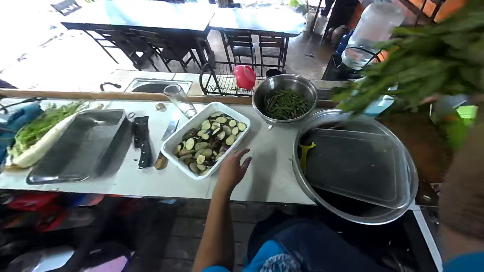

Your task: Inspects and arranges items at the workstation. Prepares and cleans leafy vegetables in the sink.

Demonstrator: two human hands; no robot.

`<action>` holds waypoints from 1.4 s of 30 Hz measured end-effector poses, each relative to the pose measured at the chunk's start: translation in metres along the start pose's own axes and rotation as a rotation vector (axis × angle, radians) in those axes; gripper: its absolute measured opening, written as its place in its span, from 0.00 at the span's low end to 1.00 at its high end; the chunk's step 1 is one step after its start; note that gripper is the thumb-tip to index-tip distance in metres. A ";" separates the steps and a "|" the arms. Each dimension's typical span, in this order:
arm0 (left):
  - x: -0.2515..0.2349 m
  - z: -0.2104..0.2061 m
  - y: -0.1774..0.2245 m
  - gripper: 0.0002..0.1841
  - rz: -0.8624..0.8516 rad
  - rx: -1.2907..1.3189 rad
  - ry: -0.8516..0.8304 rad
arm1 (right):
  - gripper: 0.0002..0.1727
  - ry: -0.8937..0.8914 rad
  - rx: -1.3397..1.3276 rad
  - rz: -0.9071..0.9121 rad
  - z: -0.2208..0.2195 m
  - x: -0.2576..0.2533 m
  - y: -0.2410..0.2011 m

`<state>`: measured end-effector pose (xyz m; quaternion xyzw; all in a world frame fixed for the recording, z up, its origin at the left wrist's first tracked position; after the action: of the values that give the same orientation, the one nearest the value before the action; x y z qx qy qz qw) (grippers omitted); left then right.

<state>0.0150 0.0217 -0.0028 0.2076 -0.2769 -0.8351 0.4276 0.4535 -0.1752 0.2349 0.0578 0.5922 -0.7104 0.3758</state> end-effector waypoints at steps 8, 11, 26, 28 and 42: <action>0.043 0.006 -0.038 0.20 0.079 0.040 -0.007 | 0.42 -0.279 0.072 0.013 -0.232 0.014 -0.021; 0.054 0.012 -0.048 0.20 0.123 0.017 -0.013 | 0.43 -0.540 0.297 0.032 -0.278 0.020 0.024; 0.009 0.010 0.014 0.22 -0.008 -0.015 -0.129 | 0.34 -0.814 0.671 0.186 -0.283 0.018 0.002; -0.005 0.010 0.035 0.21 -0.076 -0.023 -0.135 | 0.30 -0.772 0.686 0.250 -0.285 0.022 0.001; -0.036 -0.022 0.092 0.23 -0.339 0.026 -0.098 | 0.33 -0.688 0.582 0.241 -0.238 0.010 -0.014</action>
<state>0.1023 0.0013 0.0431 0.2158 -0.2694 -0.9008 0.2636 0.3520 0.0315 0.1711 -0.0096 0.1981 -0.7761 0.5985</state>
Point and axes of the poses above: each hand's wrist, its own x-axis away from the middle knuckle, its own z-axis out of the back of the hand, y = z × x, the point moved 3 cm from there along -x, towards the middle knuckle, and after that the axes turned 8 degrees about y, right-handed, at the moved point
